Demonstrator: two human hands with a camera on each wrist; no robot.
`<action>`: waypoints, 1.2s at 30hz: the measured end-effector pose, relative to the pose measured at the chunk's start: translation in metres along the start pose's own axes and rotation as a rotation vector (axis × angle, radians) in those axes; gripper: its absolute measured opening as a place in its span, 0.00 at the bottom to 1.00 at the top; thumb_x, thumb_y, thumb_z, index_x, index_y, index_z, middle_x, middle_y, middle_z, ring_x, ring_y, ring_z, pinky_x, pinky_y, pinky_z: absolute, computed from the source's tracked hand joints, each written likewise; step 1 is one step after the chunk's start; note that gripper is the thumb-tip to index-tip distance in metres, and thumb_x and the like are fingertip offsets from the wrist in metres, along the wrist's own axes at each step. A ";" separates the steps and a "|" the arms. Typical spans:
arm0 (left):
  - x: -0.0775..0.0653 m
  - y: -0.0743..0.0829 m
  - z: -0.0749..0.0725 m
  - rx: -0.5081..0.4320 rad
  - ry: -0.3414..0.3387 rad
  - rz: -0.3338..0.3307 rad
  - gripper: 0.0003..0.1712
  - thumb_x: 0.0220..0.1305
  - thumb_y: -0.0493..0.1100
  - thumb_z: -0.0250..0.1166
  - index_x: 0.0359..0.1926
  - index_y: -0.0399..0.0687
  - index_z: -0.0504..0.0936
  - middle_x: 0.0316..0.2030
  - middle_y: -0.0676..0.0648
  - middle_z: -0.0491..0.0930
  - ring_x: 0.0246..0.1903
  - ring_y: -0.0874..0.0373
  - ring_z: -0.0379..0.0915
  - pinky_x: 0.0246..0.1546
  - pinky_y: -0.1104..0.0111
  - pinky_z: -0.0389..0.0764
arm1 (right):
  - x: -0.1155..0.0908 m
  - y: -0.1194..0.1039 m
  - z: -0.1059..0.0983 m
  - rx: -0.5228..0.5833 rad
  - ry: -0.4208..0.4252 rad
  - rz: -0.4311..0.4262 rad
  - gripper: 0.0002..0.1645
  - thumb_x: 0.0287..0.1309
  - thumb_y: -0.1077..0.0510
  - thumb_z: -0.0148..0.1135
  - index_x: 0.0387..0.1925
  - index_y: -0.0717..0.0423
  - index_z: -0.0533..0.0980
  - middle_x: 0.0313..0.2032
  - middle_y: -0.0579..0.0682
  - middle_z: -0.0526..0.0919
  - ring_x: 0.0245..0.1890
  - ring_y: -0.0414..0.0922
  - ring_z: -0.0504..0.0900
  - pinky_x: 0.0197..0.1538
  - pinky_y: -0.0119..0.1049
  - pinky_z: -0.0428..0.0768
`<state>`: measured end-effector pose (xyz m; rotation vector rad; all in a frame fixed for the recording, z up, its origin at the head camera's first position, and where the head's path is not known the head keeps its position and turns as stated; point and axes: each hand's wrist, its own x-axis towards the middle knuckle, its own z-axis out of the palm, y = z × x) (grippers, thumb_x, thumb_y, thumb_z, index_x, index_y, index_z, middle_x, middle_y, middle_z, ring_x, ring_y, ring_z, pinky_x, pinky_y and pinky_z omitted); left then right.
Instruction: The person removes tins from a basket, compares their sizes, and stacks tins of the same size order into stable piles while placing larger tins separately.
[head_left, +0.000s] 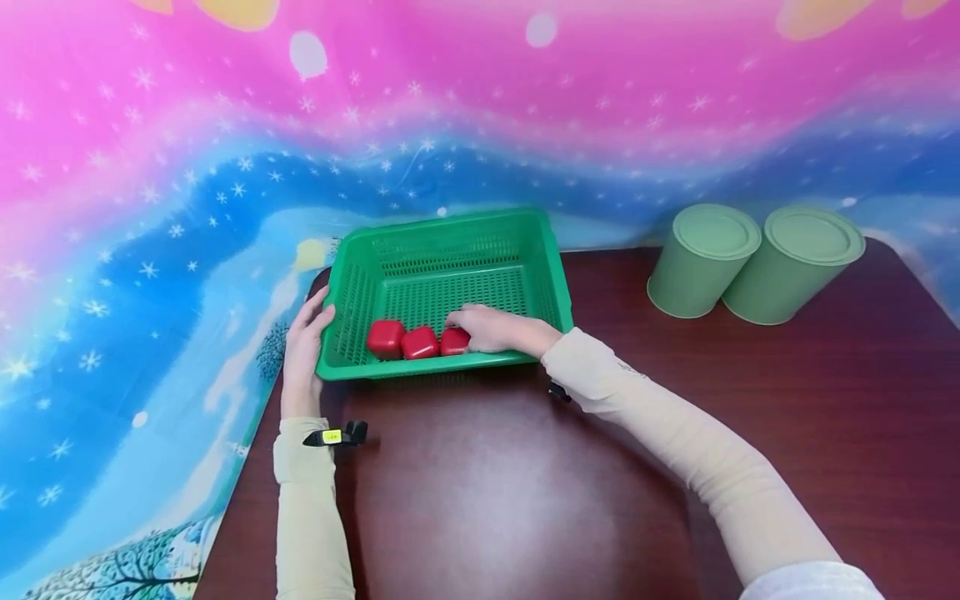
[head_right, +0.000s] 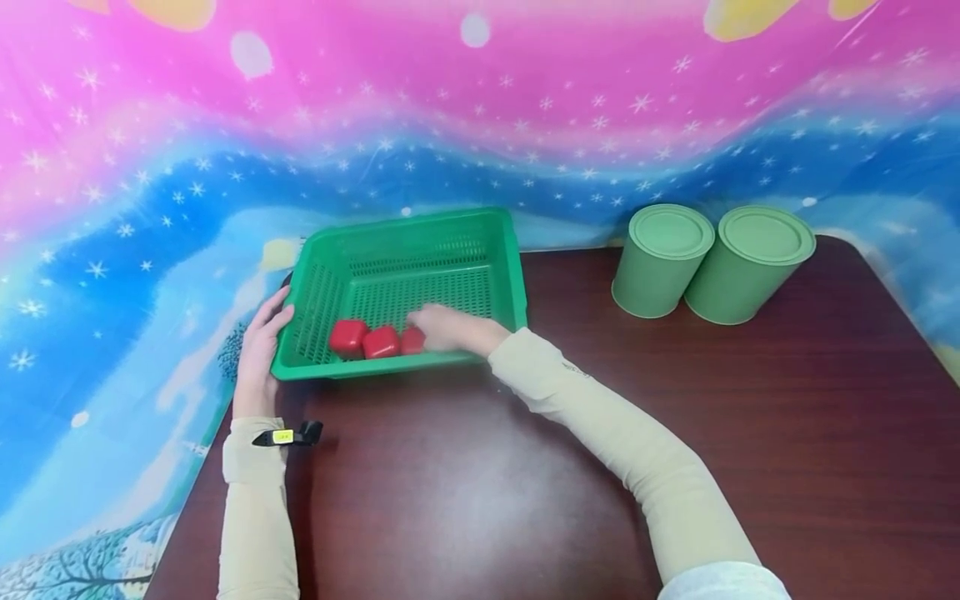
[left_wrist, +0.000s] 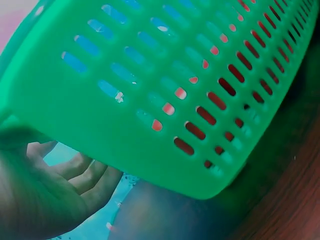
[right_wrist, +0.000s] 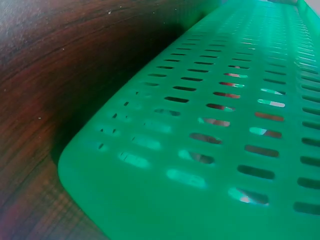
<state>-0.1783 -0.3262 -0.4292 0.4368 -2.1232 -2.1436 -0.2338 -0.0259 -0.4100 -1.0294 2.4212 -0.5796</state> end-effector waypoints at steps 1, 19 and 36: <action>0.000 -0.001 0.000 -0.025 -0.009 -0.008 0.32 0.78 0.54 0.60 0.79 0.62 0.66 0.80 0.57 0.51 0.65 0.59 0.65 0.56 0.72 0.72 | 0.000 0.000 0.000 0.003 -0.007 0.022 0.26 0.70 0.63 0.62 0.67 0.60 0.74 0.56 0.57 0.78 0.60 0.52 0.73 0.55 0.43 0.78; 0.003 -0.005 0.000 -0.293 -0.032 -0.009 0.31 0.77 0.47 0.63 0.77 0.57 0.70 0.63 0.52 0.72 0.46 0.64 0.79 0.45 0.73 0.82 | -0.003 0.001 0.000 0.011 0.068 0.117 0.43 0.65 0.52 0.69 0.75 0.59 0.62 0.68 0.62 0.68 0.62 0.54 0.72 0.60 0.49 0.78; 0.001 -0.008 0.001 -0.213 -0.026 -0.014 0.30 0.78 0.49 0.60 0.77 0.58 0.69 0.70 0.52 0.65 0.50 0.64 0.76 0.49 0.74 0.80 | -0.011 0.001 0.002 0.058 0.157 0.060 0.50 0.63 0.51 0.72 0.77 0.61 0.58 0.58 0.62 0.73 0.44 0.48 0.78 0.44 0.43 0.82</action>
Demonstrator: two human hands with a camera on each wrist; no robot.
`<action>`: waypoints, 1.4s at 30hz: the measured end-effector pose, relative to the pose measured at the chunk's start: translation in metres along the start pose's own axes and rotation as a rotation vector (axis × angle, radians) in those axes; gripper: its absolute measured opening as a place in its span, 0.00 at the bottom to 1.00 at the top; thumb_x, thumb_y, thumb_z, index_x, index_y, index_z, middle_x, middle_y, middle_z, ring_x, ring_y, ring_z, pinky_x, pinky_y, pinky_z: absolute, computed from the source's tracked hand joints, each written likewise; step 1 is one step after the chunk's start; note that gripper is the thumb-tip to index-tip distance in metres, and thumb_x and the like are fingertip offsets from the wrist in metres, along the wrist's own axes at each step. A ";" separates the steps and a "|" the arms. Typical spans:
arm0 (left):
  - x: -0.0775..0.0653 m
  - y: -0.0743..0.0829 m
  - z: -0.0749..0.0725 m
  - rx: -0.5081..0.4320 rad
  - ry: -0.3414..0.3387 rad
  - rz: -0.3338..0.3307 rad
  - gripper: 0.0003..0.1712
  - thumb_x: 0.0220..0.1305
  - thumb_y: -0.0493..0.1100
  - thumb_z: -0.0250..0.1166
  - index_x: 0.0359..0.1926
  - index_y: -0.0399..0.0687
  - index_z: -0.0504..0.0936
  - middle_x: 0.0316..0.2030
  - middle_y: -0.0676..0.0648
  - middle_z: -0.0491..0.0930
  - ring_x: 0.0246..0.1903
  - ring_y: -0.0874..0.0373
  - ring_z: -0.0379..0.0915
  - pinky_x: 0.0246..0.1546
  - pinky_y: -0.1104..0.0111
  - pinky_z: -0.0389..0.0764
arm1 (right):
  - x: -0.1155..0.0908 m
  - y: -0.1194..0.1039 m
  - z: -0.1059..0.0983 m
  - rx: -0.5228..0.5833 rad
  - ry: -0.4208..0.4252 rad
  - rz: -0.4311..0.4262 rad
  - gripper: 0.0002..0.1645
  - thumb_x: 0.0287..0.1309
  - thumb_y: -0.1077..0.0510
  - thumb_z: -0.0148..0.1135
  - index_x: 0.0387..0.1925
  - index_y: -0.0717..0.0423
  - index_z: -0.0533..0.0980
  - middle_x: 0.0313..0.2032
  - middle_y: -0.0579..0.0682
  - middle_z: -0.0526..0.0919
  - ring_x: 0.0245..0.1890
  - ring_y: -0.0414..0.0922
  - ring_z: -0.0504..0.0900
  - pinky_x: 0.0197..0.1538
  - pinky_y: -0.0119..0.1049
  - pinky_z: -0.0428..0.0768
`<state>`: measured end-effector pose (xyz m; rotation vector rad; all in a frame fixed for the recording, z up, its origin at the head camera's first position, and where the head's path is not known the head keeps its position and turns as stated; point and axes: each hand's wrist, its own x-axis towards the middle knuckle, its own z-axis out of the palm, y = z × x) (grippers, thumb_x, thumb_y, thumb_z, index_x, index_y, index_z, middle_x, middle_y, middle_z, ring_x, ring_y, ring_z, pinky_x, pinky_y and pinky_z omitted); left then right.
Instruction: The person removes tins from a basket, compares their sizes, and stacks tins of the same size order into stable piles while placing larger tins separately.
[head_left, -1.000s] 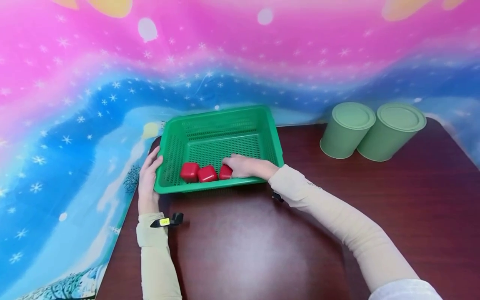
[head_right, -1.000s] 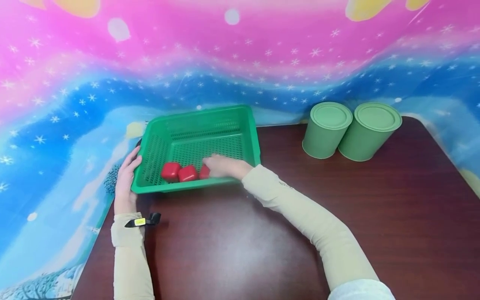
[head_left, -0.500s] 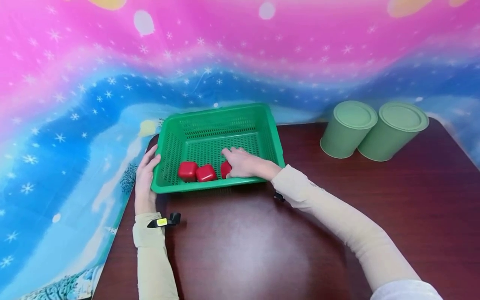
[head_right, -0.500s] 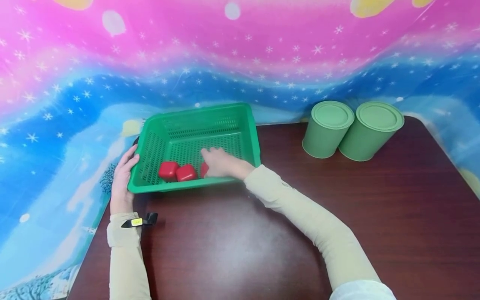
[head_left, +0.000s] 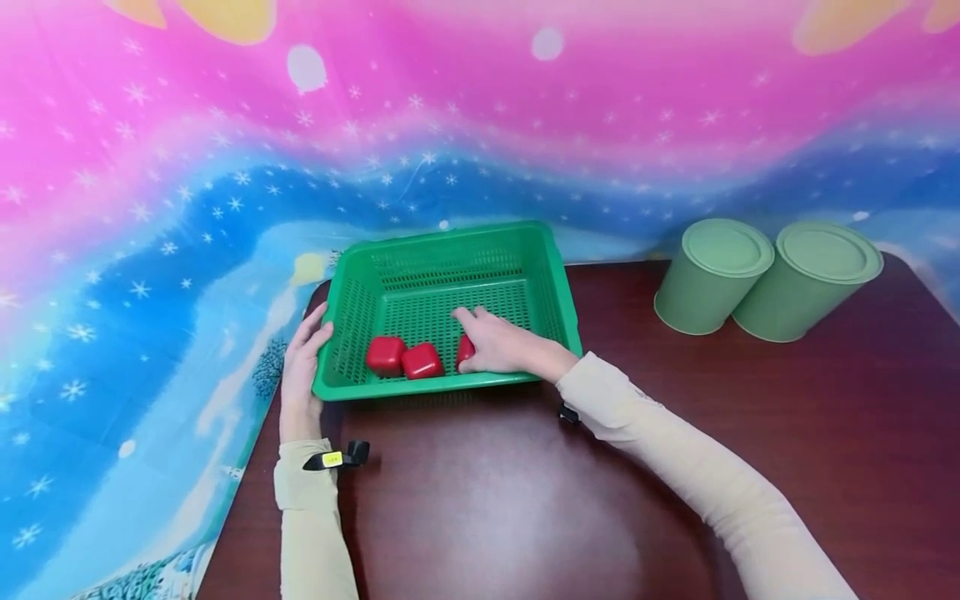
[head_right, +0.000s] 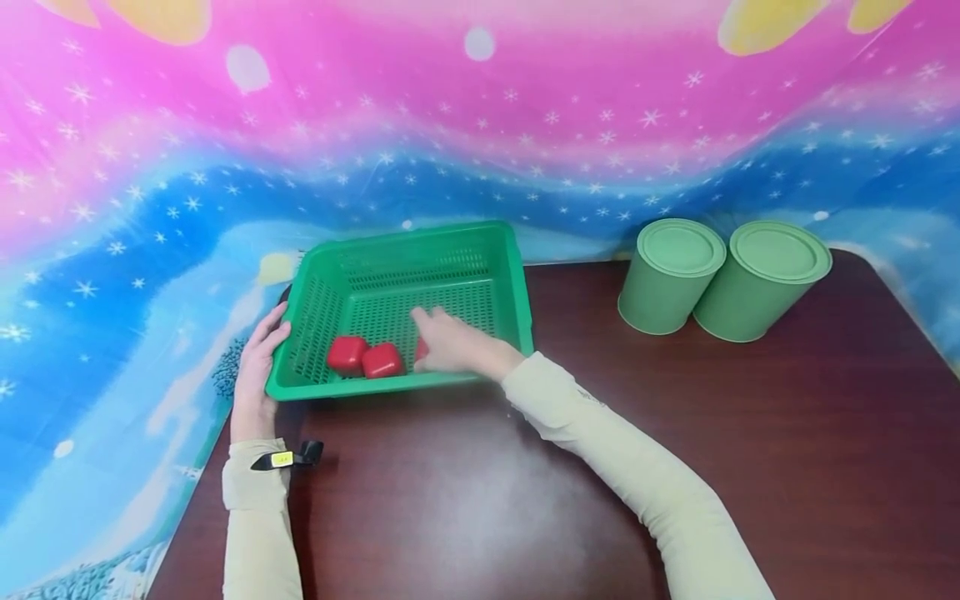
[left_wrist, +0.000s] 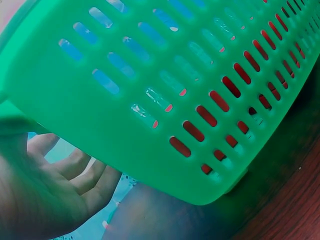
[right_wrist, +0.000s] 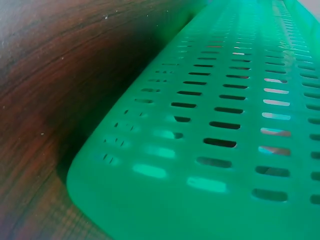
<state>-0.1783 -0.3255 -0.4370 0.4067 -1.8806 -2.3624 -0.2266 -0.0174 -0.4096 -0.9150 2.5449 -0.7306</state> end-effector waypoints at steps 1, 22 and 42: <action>0.000 0.000 0.000 -0.008 -0.004 -0.002 0.30 0.78 0.49 0.60 0.78 0.58 0.68 0.69 0.52 0.66 0.50 0.64 0.77 0.49 0.74 0.80 | -0.001 0.000 0.000 -0.003 0.003 0.001 0.50 0.62 0.51 0.72 0.77 0.61 0.58 0.56 0.61 0.73 0.43 0.47 0.78 0.43 0.43 0.81; 0.000 0.001 0.000 -0.035 -0.023 0.016 0.31 0.79 0.48 0.60 0.78 0.55 0.68 0.67 0.51 0.68 0.50 0.63 0.78 0.50 0.74 0.80 | -0.002 -0.001 0.000 0.047 0.067 -0.020 0.55 0.63 0.47 0.73 0.79 0.59 0.53 0.59 0.63 0.74 0.55 0.53 0.77 0.52 0.48 0.82; 0.000 -0.001 -0.001 -0.023 -0.017 0.014 0.30 0.80 0.48 0.59 0.78 0.55 0.67 0.66 0.52 0.69 0.52 0.63 0.77 0.51 0.73 0.80 | -0.048 0.010 -0.023 0.273 0.385 -0.030 0.61 0.51 0.47 0.82 0.79 0.52 0.57 0.55 0.52 0.77 0.56 0.49 0.74 0.40 0.42 0.86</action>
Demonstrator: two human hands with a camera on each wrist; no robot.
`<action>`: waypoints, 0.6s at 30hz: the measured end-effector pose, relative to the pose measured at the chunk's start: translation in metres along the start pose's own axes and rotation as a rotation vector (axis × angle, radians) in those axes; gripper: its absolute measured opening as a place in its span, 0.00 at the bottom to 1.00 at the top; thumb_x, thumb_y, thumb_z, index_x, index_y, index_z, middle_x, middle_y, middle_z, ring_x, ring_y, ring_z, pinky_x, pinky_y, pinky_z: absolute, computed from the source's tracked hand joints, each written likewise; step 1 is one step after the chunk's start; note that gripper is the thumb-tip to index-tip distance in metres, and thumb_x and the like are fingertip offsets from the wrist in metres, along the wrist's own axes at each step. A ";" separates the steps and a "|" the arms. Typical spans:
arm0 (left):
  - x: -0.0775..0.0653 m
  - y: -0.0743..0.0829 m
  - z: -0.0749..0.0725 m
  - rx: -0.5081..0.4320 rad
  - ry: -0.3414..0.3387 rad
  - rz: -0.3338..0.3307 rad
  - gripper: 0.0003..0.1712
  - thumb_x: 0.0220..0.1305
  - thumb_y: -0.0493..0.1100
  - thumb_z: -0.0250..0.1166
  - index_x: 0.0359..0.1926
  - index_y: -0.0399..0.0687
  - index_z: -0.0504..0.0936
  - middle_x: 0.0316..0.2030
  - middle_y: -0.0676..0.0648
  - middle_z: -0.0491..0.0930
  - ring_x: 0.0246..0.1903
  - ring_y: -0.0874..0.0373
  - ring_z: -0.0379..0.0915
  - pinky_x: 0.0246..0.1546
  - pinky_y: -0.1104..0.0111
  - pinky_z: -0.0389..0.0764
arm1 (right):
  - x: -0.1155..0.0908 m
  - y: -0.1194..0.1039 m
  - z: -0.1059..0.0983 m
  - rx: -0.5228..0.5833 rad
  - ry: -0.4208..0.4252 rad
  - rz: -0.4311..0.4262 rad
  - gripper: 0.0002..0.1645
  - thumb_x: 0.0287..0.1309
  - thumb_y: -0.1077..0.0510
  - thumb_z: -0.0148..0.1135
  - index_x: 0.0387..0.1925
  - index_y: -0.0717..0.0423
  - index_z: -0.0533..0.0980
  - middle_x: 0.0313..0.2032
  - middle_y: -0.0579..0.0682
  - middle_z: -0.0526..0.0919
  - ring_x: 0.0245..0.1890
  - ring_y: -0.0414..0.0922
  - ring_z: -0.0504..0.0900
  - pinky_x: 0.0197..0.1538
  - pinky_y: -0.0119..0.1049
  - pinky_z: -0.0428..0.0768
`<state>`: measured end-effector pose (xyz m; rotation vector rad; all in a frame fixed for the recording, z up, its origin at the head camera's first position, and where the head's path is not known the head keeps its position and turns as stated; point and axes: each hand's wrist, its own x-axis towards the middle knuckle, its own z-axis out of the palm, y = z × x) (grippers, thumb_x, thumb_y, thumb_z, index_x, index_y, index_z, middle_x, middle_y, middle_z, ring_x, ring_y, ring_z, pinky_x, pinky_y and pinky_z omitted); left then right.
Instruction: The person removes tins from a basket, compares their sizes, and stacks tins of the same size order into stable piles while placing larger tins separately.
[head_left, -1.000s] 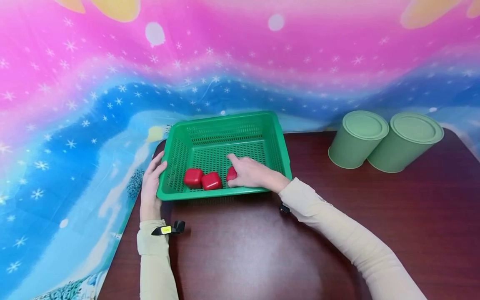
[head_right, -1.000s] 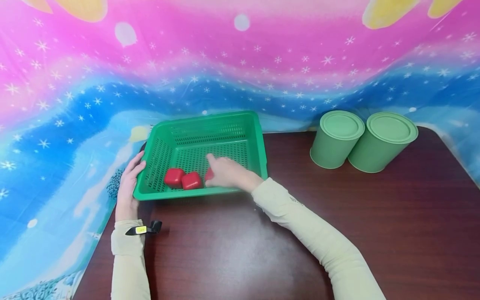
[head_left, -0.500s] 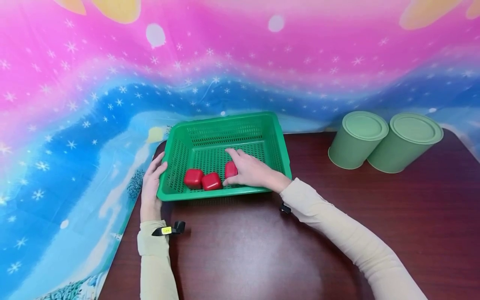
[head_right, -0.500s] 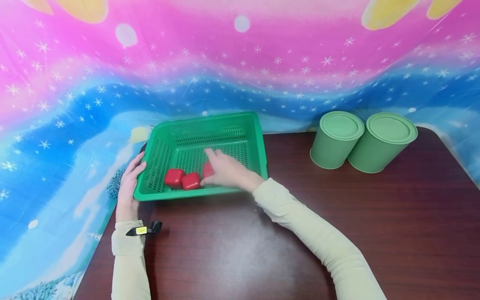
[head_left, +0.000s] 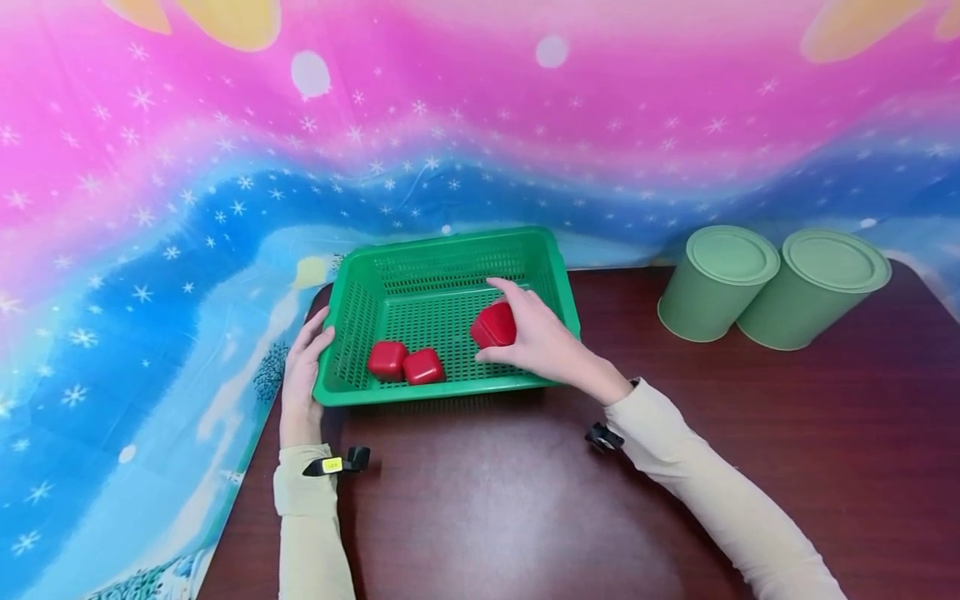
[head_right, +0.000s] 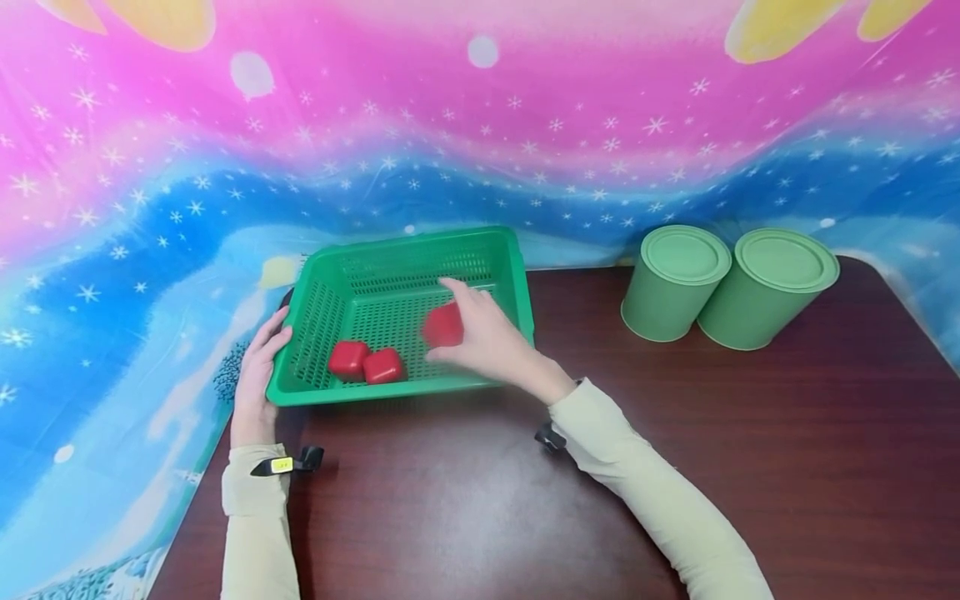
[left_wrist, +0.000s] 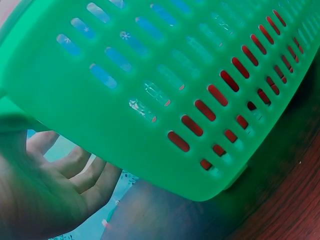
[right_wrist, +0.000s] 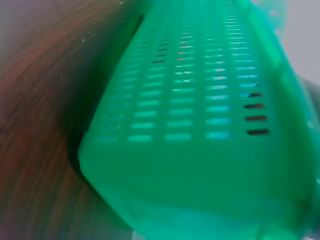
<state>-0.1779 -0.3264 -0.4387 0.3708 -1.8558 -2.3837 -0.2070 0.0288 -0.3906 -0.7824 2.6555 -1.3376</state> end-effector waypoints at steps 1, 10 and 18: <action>0.000 0.000 0.000 0.000 0.001 0.001 0.30 0.79 0.48 0.59 0.78 0.56 0.68 0.67 0.52 0.69 0.52 0.63 0.77 0.51 0.73 0.80 | -0.004 0.000 -0.004 0.012 0.023 -0.006 0.61 0.51 0.47 0.82 0.79 0.52 0.57 0.56 0.52 0.76 0.55 0.49 0.74 0.40 0.42 0.86; 0.000 0.001 -0.001 -0.058 -0.011 -0.005 0.31 0.78 0.47 0.61 0.78 0.54 0.67 0.65 0.53 0.71 0.48 0.64 0.80 0.49 0.73 0.82 | -0.036 0.009 -0.033 0.069 0.201 -0.047 0.62 0.48 0.52 0.84 0.78 0.54 0.56 0.58 0.56 0.75 0.54 0.52 0.77 0.43 0.50 0.87; 0.001 0.000 0.000 -0.019 0.010 -0.012 0.31 0.78 0.48 0.61 0.78 0.56 0.68 0.70 0.53 0.66 0.51 0.64 0.77 0.50 0.74 0.81 | -0.048 0.020 -0.049 0.052 0.253 -0.060 0.66 0.43 0.59 0.87 0.78 0.55 0.56 0.60 0.58 0.75 0.54 0.54 0.78 0.47 0.52 0.84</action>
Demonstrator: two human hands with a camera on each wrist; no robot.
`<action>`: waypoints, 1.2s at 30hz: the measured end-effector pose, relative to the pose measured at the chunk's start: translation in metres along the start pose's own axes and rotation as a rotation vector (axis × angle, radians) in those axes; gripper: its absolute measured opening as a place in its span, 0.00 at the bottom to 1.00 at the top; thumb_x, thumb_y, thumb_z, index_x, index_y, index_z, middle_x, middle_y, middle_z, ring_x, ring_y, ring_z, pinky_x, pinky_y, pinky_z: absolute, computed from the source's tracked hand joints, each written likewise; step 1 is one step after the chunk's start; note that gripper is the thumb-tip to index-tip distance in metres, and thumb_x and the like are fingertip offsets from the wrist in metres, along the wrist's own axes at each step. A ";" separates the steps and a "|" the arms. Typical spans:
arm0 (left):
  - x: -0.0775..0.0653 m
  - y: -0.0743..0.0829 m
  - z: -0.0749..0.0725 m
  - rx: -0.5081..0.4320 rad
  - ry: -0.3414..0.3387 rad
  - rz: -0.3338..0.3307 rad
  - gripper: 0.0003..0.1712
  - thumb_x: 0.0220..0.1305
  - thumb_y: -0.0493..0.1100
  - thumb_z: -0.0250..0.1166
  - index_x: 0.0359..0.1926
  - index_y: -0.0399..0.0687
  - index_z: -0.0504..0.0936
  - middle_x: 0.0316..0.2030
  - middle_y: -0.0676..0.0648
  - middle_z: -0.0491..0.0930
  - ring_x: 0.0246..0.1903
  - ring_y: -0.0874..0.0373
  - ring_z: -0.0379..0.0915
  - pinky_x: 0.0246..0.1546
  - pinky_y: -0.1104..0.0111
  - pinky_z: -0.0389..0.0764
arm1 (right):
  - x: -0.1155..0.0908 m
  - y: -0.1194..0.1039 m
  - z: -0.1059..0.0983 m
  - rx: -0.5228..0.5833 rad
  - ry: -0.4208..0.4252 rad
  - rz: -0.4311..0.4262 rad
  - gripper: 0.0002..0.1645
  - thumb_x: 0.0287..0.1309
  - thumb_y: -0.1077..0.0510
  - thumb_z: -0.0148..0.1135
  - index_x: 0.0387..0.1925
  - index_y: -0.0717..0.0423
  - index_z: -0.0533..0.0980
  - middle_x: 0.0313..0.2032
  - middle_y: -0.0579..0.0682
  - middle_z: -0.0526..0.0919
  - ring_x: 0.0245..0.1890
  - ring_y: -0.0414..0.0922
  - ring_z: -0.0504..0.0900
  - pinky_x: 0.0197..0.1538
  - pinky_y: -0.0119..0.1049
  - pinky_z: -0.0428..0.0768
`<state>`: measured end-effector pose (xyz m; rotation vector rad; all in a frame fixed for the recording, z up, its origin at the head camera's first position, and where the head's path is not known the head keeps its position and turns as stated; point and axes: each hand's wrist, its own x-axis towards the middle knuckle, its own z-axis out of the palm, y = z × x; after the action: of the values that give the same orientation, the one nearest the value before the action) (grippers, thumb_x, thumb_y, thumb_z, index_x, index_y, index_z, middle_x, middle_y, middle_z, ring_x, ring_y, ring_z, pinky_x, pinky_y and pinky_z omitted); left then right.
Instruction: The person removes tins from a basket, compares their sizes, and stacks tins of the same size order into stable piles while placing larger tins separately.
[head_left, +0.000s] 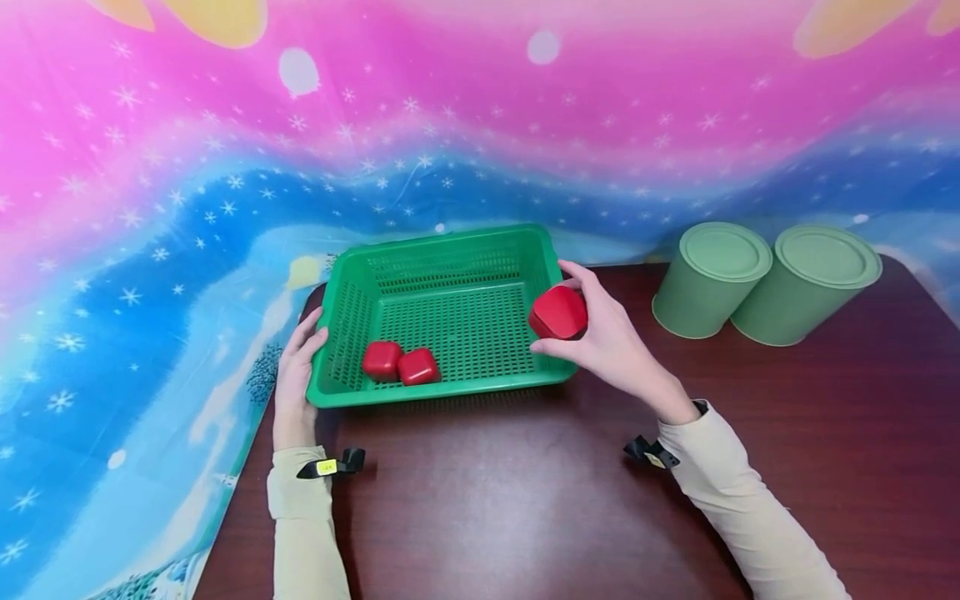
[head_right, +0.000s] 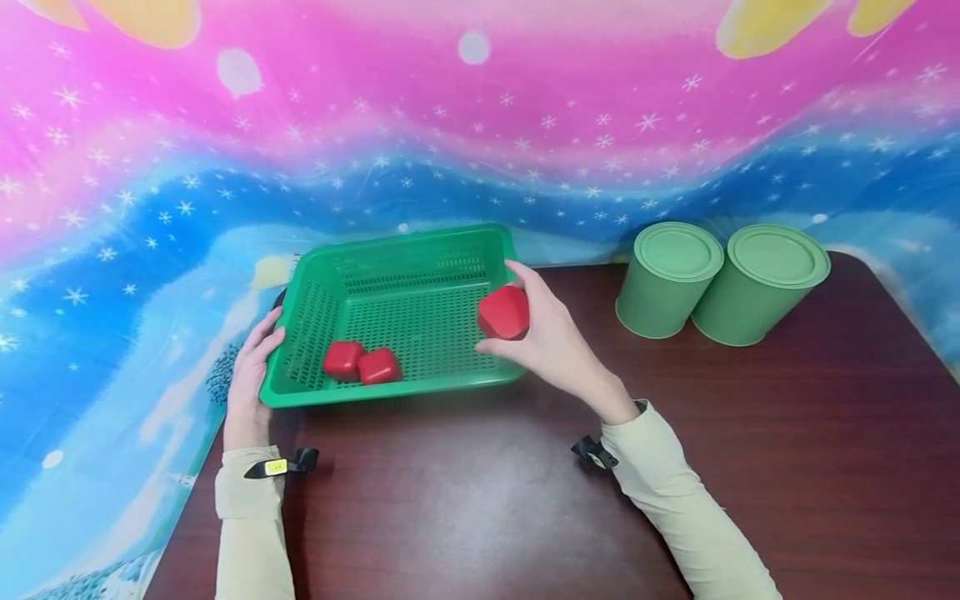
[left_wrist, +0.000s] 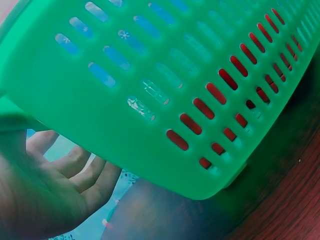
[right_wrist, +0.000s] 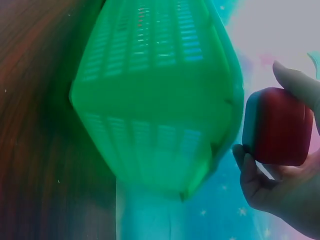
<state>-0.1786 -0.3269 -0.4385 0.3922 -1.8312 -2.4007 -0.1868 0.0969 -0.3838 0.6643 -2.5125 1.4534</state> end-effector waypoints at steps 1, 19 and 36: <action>0.000 0.000 0.000 -0.006 -0.001 -0.005 0.31 0.78 0.47 0.61 0.78 0.56 0.68 0.70 0.53 0.65 0.52 0.64 0.77 0.50 0.74 0.80 | 0.000 0.001 -0.002 0.001 0.005 0.008 0.65 0.44 0.59 0.86 0.78 0.55 0.56 0.60 0.58 0.75 0.54 0.54 0.78 0.47 0.52 0.84; -0.002 0.004 -0.003 0.000 0.000 0.001 0.32 0.78 0.47 0.61 0.78 0.56 0.67 0.73 0.52 0.61 0.49 0.65 0.78 0.48 0.75 0.81 | 0.008 0.029 -0.035 -0.148 -0.119 0.196 0.51 0.60 0.59 0.74 0.78 0.60 0.57 0.58 0.62 0.74 0.51 0.58 0.78 0.44 0.53 0.85; -0.002 0.001 0.000 -0.022 -0.008 0.003 0.32 0.78 0.46 0.62 0.78 0.54 0.67 0.68 0.53 0.67 0.49 0.65 0.79 0.48 0.74 0.81 | 0.006 0.066 -0.052 -0.285 -0.255 0.202 0.50 0.49 0.70 0.72 0.74 0.63 0.62 0.56 0.63 0.76 0.49 0.58 0.78 0.51 0.54 0.79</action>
<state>-0.1773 -0.3265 -0.4376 0.3782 -1.8064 -2.4218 -0.2260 0.1679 -0.4063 0.5907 -2.9825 1.0871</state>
